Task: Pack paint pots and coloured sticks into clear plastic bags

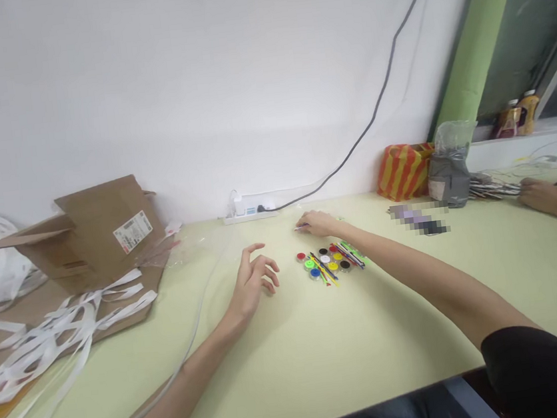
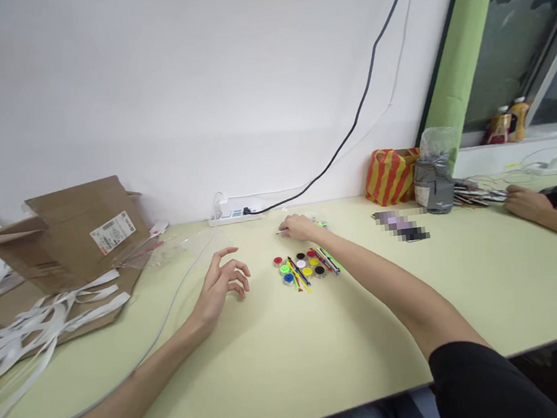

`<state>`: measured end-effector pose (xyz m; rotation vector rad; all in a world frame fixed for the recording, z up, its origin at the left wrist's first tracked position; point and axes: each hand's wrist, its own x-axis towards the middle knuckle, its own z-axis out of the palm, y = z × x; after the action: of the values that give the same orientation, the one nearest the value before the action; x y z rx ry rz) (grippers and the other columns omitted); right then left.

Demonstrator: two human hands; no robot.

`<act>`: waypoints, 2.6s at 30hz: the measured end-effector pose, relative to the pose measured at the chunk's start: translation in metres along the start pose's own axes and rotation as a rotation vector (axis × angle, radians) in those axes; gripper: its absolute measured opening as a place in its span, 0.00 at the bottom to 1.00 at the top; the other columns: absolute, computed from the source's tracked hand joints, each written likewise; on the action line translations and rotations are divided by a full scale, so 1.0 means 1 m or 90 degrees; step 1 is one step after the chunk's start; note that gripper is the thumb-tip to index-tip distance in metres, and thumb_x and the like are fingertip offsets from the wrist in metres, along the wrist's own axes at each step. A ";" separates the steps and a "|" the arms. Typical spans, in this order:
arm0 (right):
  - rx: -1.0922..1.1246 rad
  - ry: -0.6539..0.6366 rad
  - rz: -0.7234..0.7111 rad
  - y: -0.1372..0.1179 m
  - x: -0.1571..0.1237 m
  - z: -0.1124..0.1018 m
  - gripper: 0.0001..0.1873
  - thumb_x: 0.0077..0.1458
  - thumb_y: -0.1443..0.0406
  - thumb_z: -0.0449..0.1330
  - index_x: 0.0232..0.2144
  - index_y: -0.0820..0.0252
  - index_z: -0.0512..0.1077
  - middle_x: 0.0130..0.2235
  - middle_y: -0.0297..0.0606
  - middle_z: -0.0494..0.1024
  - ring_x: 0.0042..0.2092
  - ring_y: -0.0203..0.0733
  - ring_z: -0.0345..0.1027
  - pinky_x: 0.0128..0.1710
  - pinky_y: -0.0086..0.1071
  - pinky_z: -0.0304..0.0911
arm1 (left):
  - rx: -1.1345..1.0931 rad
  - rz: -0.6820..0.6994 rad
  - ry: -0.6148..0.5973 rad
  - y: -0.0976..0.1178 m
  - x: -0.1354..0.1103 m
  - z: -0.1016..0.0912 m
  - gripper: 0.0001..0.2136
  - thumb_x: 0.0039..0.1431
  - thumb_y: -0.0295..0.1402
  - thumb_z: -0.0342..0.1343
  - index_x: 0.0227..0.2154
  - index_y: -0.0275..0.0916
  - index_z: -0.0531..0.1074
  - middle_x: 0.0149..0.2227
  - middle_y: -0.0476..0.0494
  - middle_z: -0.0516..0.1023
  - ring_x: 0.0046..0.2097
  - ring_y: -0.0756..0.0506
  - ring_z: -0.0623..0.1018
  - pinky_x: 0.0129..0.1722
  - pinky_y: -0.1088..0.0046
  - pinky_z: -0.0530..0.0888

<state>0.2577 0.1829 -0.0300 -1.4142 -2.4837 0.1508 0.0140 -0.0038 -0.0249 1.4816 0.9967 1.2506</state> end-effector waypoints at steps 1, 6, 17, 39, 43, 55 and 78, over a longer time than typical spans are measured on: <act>-0.007 -0.005 -0.006 0.002 -0.002 -0.003 0.15 0.62 0.67 0.59 0.50 0.57 0.78 0.56 0.46 0.76 0.58 0.50 0.68 0.57 0.34 0.59 | -0.001 0.000 -0.004 -0.001 0.000 0.000 0.18 0.65 0.43 0.50 0.54 0.44 0.58 0.33 0.50 0.73 0.28 0.49 0.74 0.25 0.74 0.72; -0.008 0.012 -0.024 -0.004 -0.018 -0.024 0.16 0.62 0.70 0.56 0.49 0.60 0.78 0.53 0.45 0.79 0.54 0.46 0.71 0.54 0.30 0.62 | 0.020 -0.001 -0.032 -0.005 0.001 -0.001 0.18 0.65 0.44 0.50 0.54 0.44 0.59 0.34 0.50 0.72 0.28 0.49 0.74 0.26 0.73 0.71; 0.170 -0.266 -0.207 -0.120 -0.036 -0.086 0.22 0.63 0.60 0.59 0.58 0.57 0.71 0.52 0.45 0.79 0.49 0.42 0.74 0.42 0.28 0.66 | 0.712 0.188 -0.073 -0.028 0.034 -0.057 0.19 0.67 0.35 0.41 0.56 0.39 0.66 0.58 0.34 0.68 0.59 0.37 0.69 0.59 0.51 0.65; -0.095 -0.320 -0.055 -0.110 -0.020 -0.045 0.16 0.44 0.72 0.67 0.39 0.63 0.80 0.43 0.45 0.83 0.39 0.44 0.76 0.33 0.28 0.63 | 0.733 0.251 -0.202 -0.018 0.019 -0.026 0.24 0.73 0.41 0.37 0.68 0.42 0.53 0.69 0.37 0.58 0.71 0.40 0.55 0.69 0.53 0.55; -0.065 -0.310 -0.077 -0.104 -0.021 -0.051 0.19 0.47 0.71 0.65 0.44 0.61 0.79 0.44 0.42 0.82 0.39 0.41 0.76 0.31 0.26 0.62 | 0.694 0.242 -0.222 -0.013 0.015 -0.024 0.23 0.72 0.40 0.39 0.67 0.42 0.54 0.67 0.37 0.61 0.69 0.40 0.59 0.67 0.54 0.59; 0.050 -0.367 -0.128 -0.104 -0.021 -0.049 0.12 0.49 0.66 0.65 0.38 0.63 0.80 0.37 0.41 0.83 0.37 0.40 0.75 0.33 0.27 0.64 | 0.690 0.205 -0.223 -0.012 0.017 -0.028 0.23 0.71 0.42 0.43 0.65 0.40 0.57 0.64 0.36 0.66 0.64 0.37 0.66 0.64 0.55 0.62; -0.150 -0.430 0.059 -0.078 -0.023 -0.061 0.18 0.39 0.66 0.72 0.37 0.63 0.82 0.35 0.42 0.82 0.37 0.46 0.75 0.33 0.31 0.66 | 0.695 0.268 -0.345 -0.007 0.012 -0.023 0.22 0.73 0.40 0.40 0.65 0.46 0.63 0.66 0.43 0.66 0.67 0.41 0.64 0.67 0.58 0.62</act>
<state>0.2218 0.1201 0.0416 -1.8098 -3.0466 0.4306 -0.0071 0.0130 -0.0274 2.7901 1.0491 0.4198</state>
